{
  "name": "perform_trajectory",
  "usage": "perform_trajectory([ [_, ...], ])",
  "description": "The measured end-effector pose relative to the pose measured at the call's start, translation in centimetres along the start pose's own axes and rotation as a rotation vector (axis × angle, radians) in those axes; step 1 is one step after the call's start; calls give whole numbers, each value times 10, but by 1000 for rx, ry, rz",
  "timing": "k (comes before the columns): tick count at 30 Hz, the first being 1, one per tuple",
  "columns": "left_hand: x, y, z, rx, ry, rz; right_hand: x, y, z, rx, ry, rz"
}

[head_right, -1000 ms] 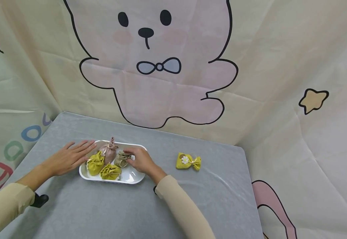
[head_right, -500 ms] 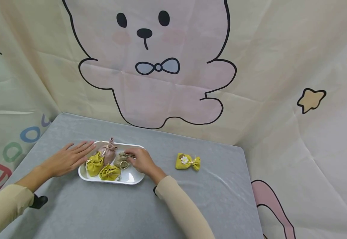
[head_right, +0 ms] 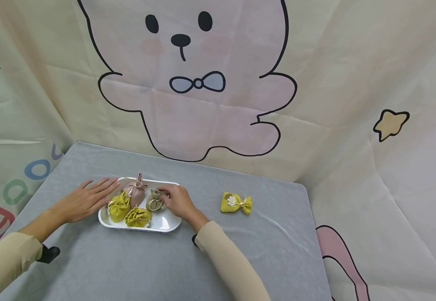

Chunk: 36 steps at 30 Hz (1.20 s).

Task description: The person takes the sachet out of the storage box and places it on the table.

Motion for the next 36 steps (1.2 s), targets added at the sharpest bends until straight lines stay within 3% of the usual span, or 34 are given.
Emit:
perform_trajectory([
  [19, 1, -4, 0, -54, -19, -39, 2, 27, 0, -65, 15, -101],
  [36, 1, -3, -2, -39, -14, -31, 17, 61, 4, -17, 73, -220],
])
Point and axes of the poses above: each hand's wrist, its own x-axis away from the middle knuckle, its own y-axis out of the back of the hand, z = x × y, the point moved 2 cm from there along -x, towards the middle knuckle, and after that the axes turned 12 degrees about z, right-handed, at the moved point
